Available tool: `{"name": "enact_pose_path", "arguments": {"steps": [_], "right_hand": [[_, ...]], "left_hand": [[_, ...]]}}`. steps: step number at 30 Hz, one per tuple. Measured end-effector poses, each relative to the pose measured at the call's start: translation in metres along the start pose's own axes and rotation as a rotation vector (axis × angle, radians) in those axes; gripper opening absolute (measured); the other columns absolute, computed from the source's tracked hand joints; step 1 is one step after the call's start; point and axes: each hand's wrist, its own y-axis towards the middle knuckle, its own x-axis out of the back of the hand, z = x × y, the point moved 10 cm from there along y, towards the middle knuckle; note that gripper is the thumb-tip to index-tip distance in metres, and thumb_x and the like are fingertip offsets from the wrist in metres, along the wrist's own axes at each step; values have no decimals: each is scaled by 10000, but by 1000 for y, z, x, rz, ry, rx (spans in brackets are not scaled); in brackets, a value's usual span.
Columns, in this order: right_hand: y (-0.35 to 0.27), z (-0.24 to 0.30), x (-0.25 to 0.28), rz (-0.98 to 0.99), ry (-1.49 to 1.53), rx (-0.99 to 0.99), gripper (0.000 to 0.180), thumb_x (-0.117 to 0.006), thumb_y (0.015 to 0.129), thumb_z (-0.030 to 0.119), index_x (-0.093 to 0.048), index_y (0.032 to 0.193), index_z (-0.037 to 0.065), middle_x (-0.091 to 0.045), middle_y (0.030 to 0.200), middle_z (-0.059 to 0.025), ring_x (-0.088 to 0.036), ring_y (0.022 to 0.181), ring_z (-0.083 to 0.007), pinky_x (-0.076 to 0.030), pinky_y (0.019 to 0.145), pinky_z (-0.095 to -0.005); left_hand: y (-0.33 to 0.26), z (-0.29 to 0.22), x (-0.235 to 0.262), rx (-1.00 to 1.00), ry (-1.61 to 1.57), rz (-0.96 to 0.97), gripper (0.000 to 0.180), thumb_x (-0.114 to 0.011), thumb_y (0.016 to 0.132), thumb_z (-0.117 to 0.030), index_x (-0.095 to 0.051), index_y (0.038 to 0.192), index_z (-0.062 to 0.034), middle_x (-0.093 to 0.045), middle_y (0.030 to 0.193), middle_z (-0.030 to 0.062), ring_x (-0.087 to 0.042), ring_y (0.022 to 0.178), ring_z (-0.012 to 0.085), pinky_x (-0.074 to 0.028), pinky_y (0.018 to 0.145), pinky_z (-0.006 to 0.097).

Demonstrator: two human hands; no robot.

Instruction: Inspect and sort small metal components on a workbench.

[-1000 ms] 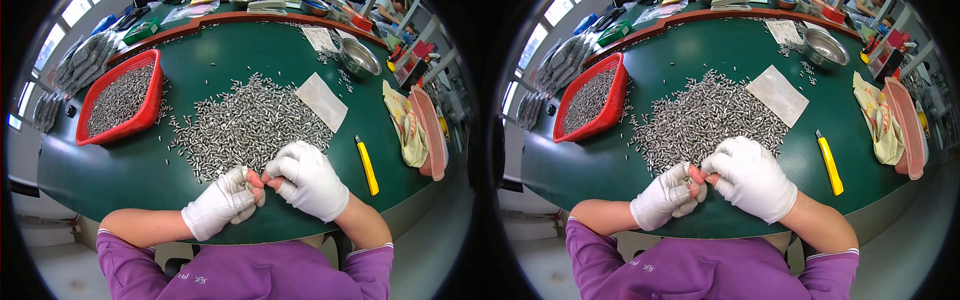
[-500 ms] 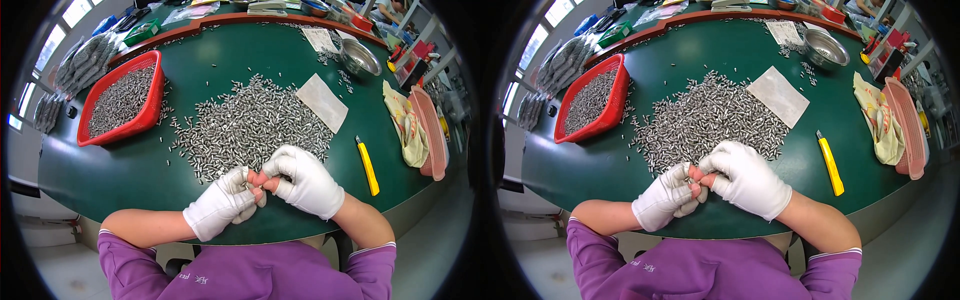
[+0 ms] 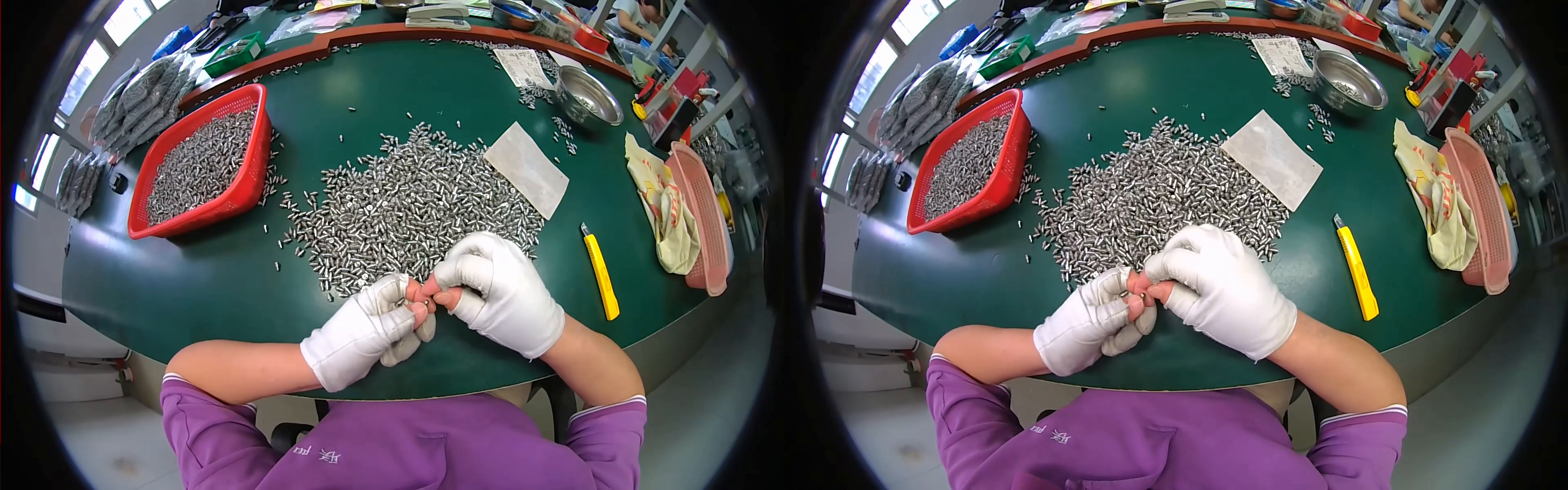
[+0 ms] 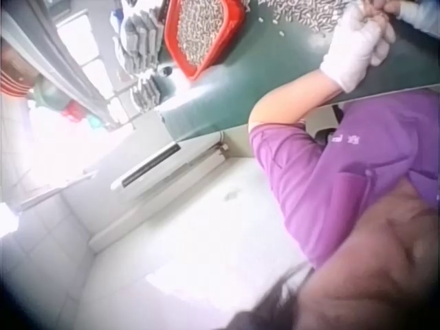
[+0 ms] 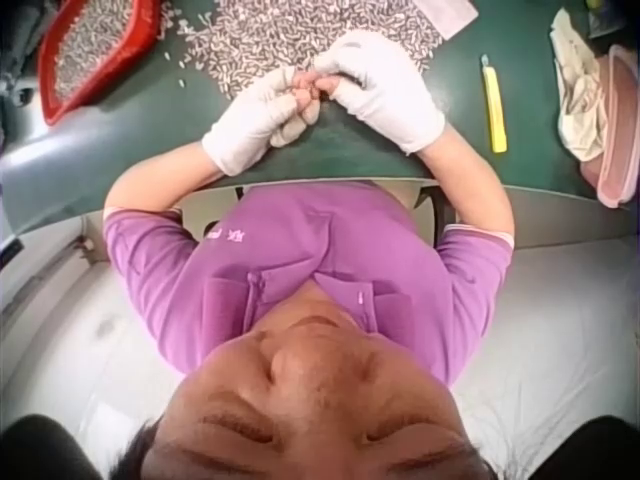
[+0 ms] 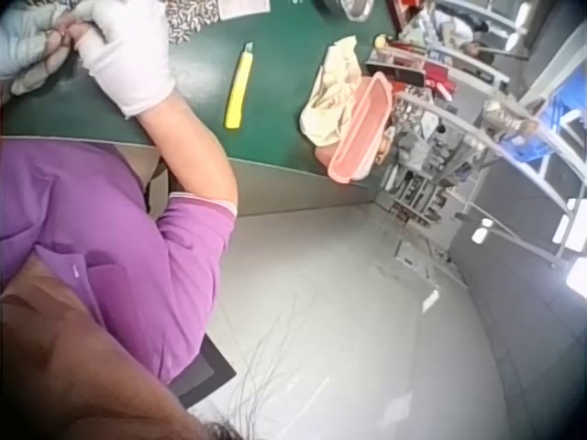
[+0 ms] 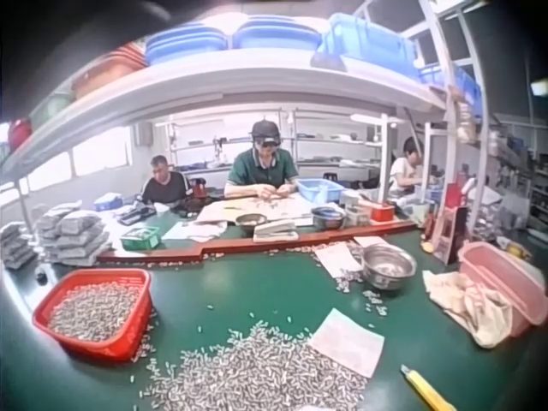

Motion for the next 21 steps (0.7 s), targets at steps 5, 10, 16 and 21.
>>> {"name": "enact_pose_path", "arguments": {"steps": [5,10,16,21], "right_hand": [[0,13,9,-54,-94,110,148,-746,734,156,-688,869,145,-617,824,-37,-599,774,-268,-490,694,-389],[-1,18,10,-68,-114,156,138,-748,715,148,-682,836,144,-626,803,-35,-598,727,-268,-492,637,-391],[2,6,6,-17,-272,117,105,-718,708,150,-673,802,140,-610,784,-39,-600,745,-263,-497,646,-389],[-1,5,-7,67,-436,113,77,-680,726,177,-651,786,139,-582,797,-34,-587,767,-249,-492,651,-384]], "left_hand": [[-1,1,2,0,-2,-20,160,-533,1001,-285,-521,1061,-137,-584,852,-13,-424,568,38,-304,484,189],[-1,1,3,-15,-9,-23,160,-517,1008,-283,-528,1068,-134,-586,847,-13,-424,568,44,-301,484,195],[-1,-2,2,-91,-15,4,180,-504,1011,-276,-517,1094,-116,-576,864,6,-407,564,57,-295,486,204],[-2,-7,-1,-156,-74,81,216,-513,992,-237,-484,1159,-103,-566,924,34,-398,581,64,-305,509,206]]}}
